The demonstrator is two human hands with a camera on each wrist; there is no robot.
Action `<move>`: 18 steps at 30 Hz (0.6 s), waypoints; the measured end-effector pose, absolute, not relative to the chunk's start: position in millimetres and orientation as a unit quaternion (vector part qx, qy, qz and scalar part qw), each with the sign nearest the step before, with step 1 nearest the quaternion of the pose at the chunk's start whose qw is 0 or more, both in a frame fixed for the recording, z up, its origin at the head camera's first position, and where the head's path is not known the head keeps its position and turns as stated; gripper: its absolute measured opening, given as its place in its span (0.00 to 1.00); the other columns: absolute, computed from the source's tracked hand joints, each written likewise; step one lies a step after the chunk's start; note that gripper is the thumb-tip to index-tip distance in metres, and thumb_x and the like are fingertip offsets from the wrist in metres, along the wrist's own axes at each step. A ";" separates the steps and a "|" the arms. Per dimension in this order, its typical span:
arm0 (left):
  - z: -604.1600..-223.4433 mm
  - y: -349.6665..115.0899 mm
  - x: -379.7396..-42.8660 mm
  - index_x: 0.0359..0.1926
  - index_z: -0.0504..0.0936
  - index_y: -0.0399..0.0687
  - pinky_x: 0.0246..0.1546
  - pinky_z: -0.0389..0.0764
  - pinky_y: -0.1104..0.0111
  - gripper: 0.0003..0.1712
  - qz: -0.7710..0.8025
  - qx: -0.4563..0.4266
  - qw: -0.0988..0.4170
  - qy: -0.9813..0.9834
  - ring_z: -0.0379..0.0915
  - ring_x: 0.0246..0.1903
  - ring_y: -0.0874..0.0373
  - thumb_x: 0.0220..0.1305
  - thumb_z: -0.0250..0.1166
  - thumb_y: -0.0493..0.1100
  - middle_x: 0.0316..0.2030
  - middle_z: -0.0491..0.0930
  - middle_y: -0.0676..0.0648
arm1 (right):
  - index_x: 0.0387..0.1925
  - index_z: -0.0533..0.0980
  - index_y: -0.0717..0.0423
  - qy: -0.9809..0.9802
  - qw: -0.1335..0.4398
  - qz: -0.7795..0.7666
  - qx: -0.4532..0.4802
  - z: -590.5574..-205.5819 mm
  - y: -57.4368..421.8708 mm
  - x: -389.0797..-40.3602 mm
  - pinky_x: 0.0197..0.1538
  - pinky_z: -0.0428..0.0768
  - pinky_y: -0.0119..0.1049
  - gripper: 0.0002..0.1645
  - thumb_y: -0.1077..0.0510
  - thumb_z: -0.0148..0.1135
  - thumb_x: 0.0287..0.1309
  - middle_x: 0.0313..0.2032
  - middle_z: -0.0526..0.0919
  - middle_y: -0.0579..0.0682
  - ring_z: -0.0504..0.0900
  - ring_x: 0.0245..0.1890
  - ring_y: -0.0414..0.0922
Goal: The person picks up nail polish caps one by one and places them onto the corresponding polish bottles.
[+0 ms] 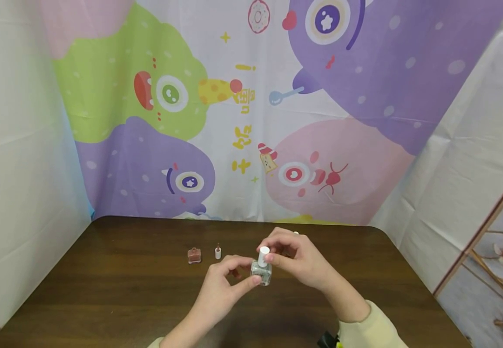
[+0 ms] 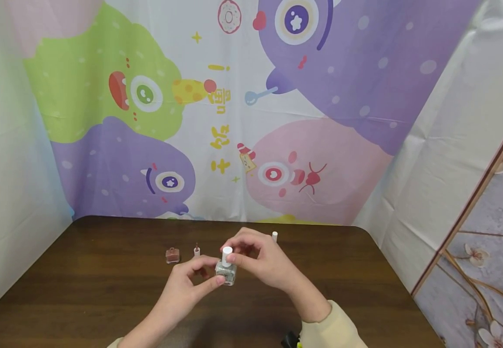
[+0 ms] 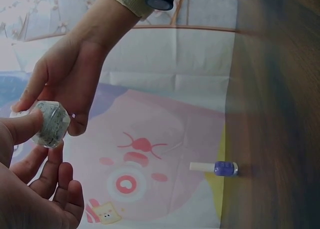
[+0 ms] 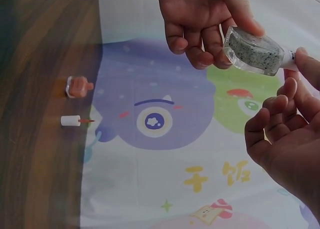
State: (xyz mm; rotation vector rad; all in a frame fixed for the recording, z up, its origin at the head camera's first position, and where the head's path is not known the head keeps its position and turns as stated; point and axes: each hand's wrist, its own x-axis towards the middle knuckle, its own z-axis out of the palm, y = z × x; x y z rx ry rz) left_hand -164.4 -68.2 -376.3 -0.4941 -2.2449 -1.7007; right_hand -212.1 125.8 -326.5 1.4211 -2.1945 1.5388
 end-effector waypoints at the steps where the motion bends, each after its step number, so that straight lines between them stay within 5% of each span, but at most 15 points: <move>1: -376.4 -68.1 -164.4 0.37 0.85 0.57 0.35 0.71 0.68 0.13 -0.588 -0.172 0.143 -0.777 0.70 0.31 0.57 0.48 0.74 0.44 0.32 0.81 0.58 | 0.41 0.79 0.58 -0.725 0.058 0.504 0.466 -326.3 125.6 -211.9 0.30 0.76 0.32 0.10 0.69 0.61 0.56 0.34 0.78 0.52 0.73 0.31 0.39; 18: -375.8 -65.0 -162.8 0.35 0.84 0.59 0.36 0.73 0.69 0.13 -0.594 -0.155 0.169 -0.771 0.71 0.31 0.56 0.46 0.75 0.45 0.30 0.80 0.60 | 0.35 0.78 0.53 -0.758 0.077 0.507 0.404 -327.6 120.7 -209.9 0.27 0.71 0.30 0.08 0.65 0.66 0.53 0.29 0.73 0.48 0.71 0.29 0.38</move>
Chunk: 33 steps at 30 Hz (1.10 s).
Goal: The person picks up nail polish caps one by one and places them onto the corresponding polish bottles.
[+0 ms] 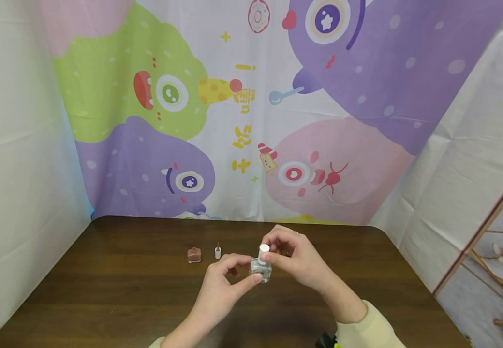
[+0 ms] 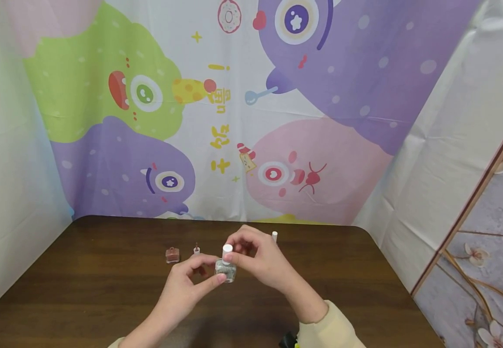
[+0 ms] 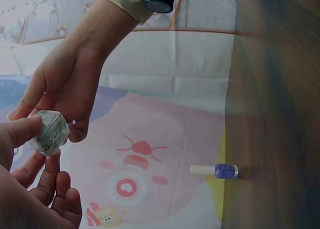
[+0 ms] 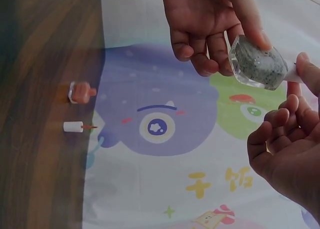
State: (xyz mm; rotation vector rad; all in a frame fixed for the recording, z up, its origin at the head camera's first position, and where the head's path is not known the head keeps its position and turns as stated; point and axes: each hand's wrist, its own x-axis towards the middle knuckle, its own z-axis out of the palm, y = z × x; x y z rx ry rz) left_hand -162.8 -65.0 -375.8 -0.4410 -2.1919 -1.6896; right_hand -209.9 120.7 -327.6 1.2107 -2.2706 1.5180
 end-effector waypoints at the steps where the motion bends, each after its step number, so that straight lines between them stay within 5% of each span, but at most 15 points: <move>1: -375.7 -64.9 -162.6 0.35 0.84 0.60 0.36 0.72 0.69 0.13 -0.595 -0.155 0.171 -0.770 0.71 0.31 0.57 0.46 0.75 0.45 0.30 0.80 0.61 | 0.35 0.78 0.52 -0.759 0.077 0.508 0.400 -327.6 120.1 -209.6 0.27 0.71 0.30 0.08 0.65 0.66 0.53 0.29 0.73 0.48 0.71 0.29 0.38; 16: -374.8 -64.6 -162.4 0.35 0.84 0.61 0.36 0.73 0.67 0.13 -0.599 -0.156 0.162 -0.769 0.72 0.31 0.54 0.45 0.76 0.45 0.29 0.80 0.60 | 0.32 0.77 0.54 -0.778 0.084 0.500 0.370 -327.4 118.2 -206.1 0.26 0.70 0.30 0.09 0.66 0.68 0.50 0.27 0.72 0.50 0.69 0.27 0.36; 25: -374.8 -66.3 -162.7 0.37 0.84 0.57 0.34 0.72 0.70 0.13 -0.595 -0.177 0.165 -0.766 0.72 0.29 0.56 0.47 0.75 0.45 0.29 0.79 0.58 | 0.45 0.79 0.55 -0.742 0.052 0.499 0.444 -325.6 126.5 -208.7 0.34 0.77 0.32 0.13 0.67 0.58 0.60 0.38 0.80 0.50 0.75 0.34 0.40; 33: -375.6 -67.0 -162.3 0.38 0.84 0.52 0.31 0.75 0.70 0.12 -0.602 -0.203 0.162 -0.755 0.71 0.28 0.64 0.49 0.74 0.44 0.29 0.80 0.55 | 0.47 0.79 0.56 -0.721 0.024 0.502 0.476 -323.8 131.0 -212.5 0.32 0.75 0.31 0.14 0.68 0.57 0.61 0.37 0.79 0.49 0.74 0.33 0.40</move>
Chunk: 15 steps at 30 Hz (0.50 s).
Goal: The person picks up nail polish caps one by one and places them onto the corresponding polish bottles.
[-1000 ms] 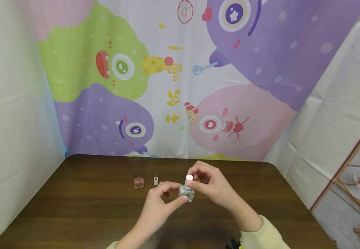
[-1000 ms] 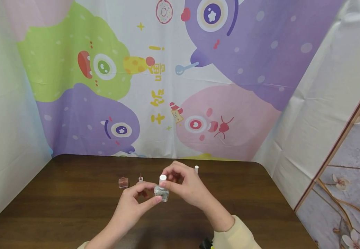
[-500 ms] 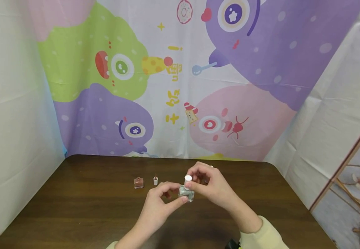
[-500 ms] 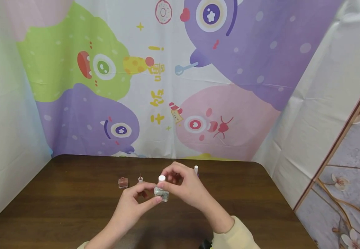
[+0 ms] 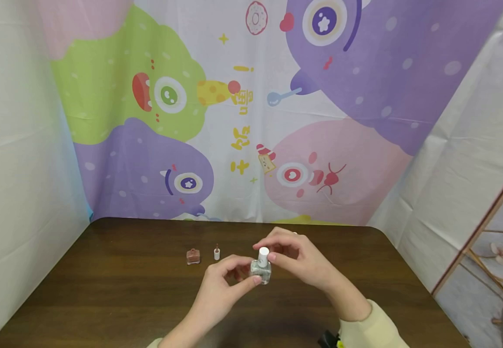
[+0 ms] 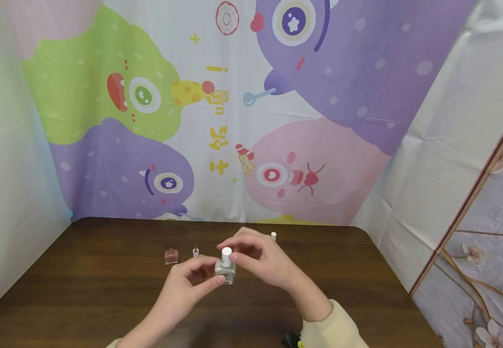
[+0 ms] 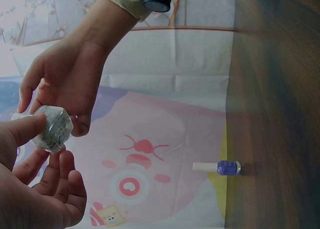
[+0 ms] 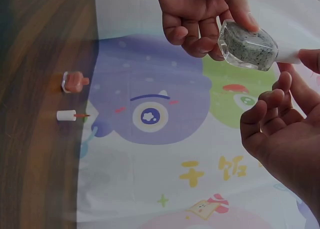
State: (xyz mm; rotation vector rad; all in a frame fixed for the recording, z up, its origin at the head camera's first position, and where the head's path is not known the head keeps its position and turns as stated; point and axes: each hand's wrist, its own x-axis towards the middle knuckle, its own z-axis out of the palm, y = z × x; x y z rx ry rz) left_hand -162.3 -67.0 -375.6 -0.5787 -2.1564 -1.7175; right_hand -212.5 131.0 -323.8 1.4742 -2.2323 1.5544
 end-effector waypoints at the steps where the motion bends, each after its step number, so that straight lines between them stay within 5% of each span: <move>1: -375.6 -67.0 -162.3 0.38 0.84 0.52 0.31 0.75 0.70 0.12 -0.604 -0.204 0.159 -0.754 0.71 0.28 0.64 0.49 0.73 0.44 0.29 0.80 0.54 | 0.47 0.79 0.56 -0.718 0.021 0.502 0.481 -323.7 131.1 -212.8 0.32 0.75 0.32 0.14 0.68 0.56 0.60 0.37 0.79 0.49 0.74 0.34 0.40; 15: -375.3 -67.1 -161.5 0.40 0.84 0.51 0.30 0.75 0.72 0.14 -0.611 -0.204 0.133 -0.753 0.72 0.28 0.64 0.50 0.73 0.44 0.29 0.79 0.53 | 0.45 0.78 0.65 -0.694 -0.007 0.504 0.514 -320.7 131.4 -213.5 0.37 0.77 0.35 0.12 0.69 0.55 0.61 0.37 0.78 0.52 0.76 0.39 0.43</move>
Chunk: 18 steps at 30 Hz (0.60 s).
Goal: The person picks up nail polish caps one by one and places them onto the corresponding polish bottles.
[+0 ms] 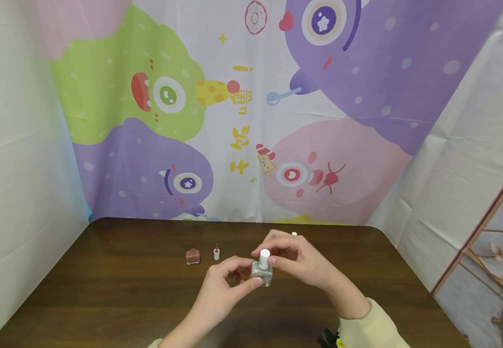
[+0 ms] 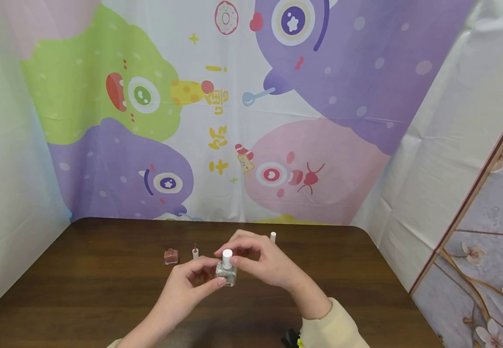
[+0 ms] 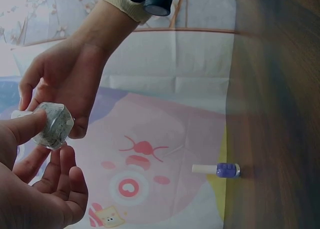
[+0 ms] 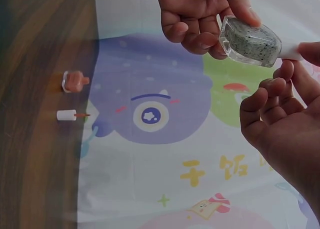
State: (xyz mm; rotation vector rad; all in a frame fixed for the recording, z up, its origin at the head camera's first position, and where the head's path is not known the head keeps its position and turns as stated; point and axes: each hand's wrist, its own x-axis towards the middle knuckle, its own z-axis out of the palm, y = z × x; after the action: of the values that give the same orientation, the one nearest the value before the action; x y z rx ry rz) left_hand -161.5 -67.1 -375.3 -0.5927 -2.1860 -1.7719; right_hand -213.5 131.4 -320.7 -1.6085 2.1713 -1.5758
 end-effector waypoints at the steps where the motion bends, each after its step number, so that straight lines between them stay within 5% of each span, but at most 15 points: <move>1: -375.2 -67.3 -161.4 0.40 0.84 0.51 0.30 0.75 0.72 0.14 -0.610 -0.206 0.133 -0.753 0.72 0.28 0.64 0.50 0.73 0.44 0.29 0.80 0.52 | 0.44 0.78 0.65 0.695 0.008 -0.504 -0.513 -320.9 131.4 -213.7 0.37 0.77 0.36 0.11 0.69 0.55 0.61 0.37 0.79 0.52 0.76 0.39 0.43; 18: -374.3 -66.5 -162.2 0.39 0.84 0.53 0.31 0.76 0.70 0.12 -0.604 -0.207 0.145 -0.756 0.72 0.27 0.64 0.50 0.73 0.44 0.28 0.80 0.54 | 0.42 0.78 0.60 0.692 -0.017 -0.503 -0.517 -324.0 130.2 -214.3 0.34 0.78 0.33 0.09 0.69 0.56 0.61 0.37 0.78 0.51 0.76 0.37 0.40</move>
State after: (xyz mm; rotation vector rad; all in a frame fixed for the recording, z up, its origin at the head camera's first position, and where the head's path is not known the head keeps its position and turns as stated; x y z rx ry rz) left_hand -162.2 -66.5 -374.3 -0.5952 -2.1775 -1.7391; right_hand -214.3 130.2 -324.0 -1.6415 2.1981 -1.5980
